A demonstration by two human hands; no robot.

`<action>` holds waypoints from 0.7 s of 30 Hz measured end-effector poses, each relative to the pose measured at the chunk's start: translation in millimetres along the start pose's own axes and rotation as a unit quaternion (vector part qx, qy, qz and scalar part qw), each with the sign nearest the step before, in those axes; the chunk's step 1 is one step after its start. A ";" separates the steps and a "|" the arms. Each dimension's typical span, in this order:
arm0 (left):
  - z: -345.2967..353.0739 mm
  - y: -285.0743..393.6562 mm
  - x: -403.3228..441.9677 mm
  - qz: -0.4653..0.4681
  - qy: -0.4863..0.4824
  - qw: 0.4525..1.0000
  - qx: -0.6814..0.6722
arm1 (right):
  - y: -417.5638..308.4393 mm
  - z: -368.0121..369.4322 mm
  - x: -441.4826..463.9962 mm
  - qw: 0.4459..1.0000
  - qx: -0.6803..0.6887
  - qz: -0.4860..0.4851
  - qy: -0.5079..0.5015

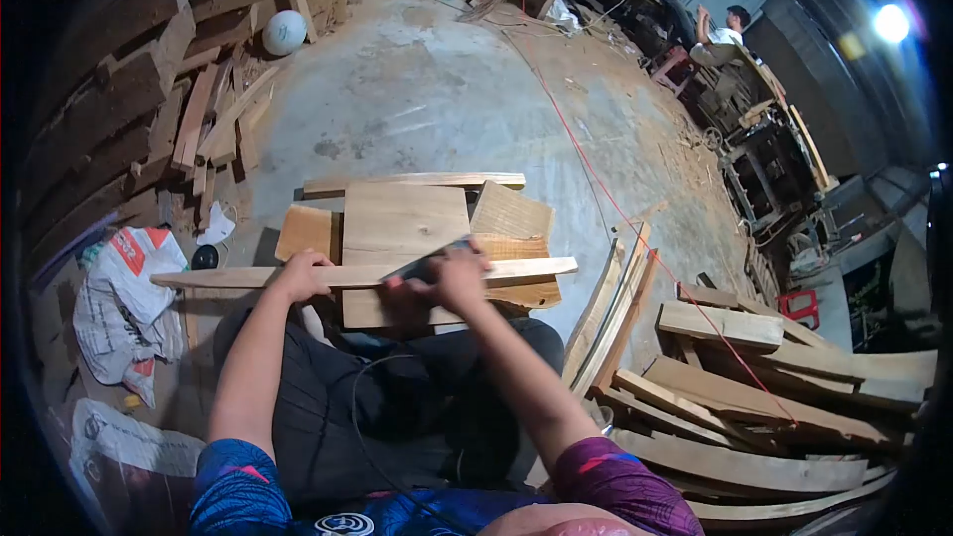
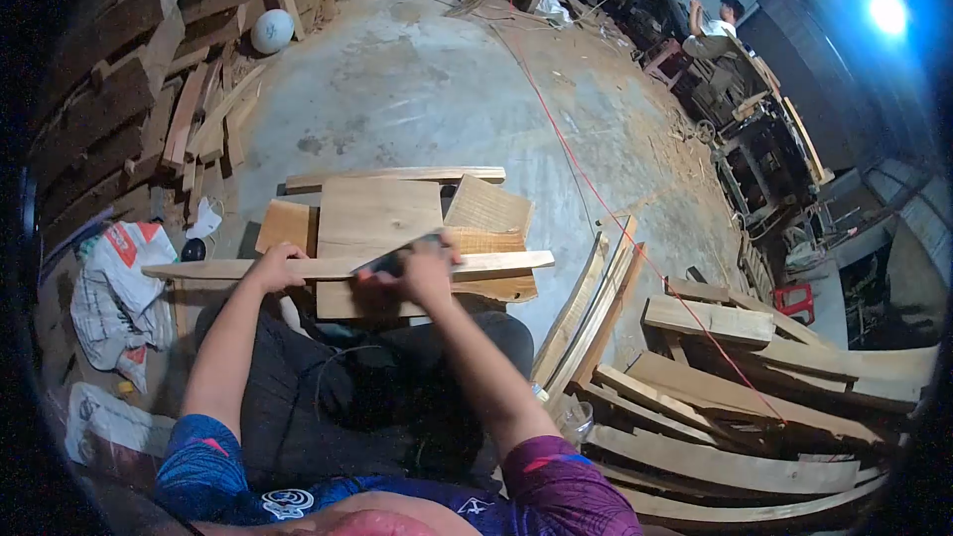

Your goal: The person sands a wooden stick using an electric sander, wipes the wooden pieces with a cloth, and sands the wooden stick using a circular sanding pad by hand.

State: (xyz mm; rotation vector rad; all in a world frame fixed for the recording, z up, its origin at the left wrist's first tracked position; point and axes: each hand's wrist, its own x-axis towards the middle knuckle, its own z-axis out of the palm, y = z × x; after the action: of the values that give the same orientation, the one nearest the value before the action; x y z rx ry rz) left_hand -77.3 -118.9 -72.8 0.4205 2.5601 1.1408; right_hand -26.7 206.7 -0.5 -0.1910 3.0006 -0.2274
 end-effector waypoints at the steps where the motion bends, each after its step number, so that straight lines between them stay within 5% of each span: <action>1: -1.3 0.7 2.4 -0.010 -0.007 1.000 -0.003 | 38.4 -6.5 -0.7 1.000 -0.011 0.017 0.024; 4: 3.1 1.2 6.3 -0.028 -0.016 0.999 0.005 | 136.0 -12.2 -14.7 0.976 -0.068 0.198 0.058; 5: 1.7 2.0 8.6 -0.037 -0.020 0.999 0.022 | 177.3 3.2 -14.2 0.976 -0.058 0.189 0.090; 9: 4.0 -2.2 12.0 -0.031 -0.017 0.999 0.009 | 164.6 -8.2 -10.7 0.959 -0.054 0.260 0.095; 10: 1.4 5.3 9.7 -0.030 -0.020 0.999 0.015 | 156.5 -9.4 -3.5 0.960 -0.023 0.277 0.027; 12: -4.1 19.7 6.2 -0.109 -0.042 0.992 -0.038 | 120.9 -3.8 2.5 0.971 -0.058 0.231 0.019; 14: 5.6 -2.8 10.3 -0.056 -0.023 0.998 -0.009 | 64.0 -8.1 3.4 0.977 -0.060 0.206 -0.011; 16: 9.2 -13.6 13.8 -0.017 -0.012 1.000 -0.001 | 25.8 0.8 -0.1 0.993 -0.056 0.104 -0.014; 17: 2.5 4.7 8.8 -0.078 -0.035 0.996 -0.023 | 15.6 12.6 -4.5 0.997 -0.067 0.033 0.025; 18: -6.6 24.4 4.6 -0.139 -0.056 0.988 -0.044 | 12.6 10.8 -10.5 0.997 -0.054 -0.046 0.040; 19: -2.6 14.4 4.1 -0.041 -0.019 0.999 0.014 | 19.3 6.8 -11.5 0.995 -0.069 -0.067 -0.011; 21: -1.0 4.6 2.6 -0.057 -0.026 0.998 -0.017 | 54.5 3.6 -8.8 0.995 -0.066 -0.077 0.006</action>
State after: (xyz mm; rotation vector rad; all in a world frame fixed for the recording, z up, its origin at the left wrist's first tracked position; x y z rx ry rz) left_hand -79.4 -115.6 -69.1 0.2880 2.4812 1.1172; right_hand -23.8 260.9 -11.6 -0.4374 3.0154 -0.0447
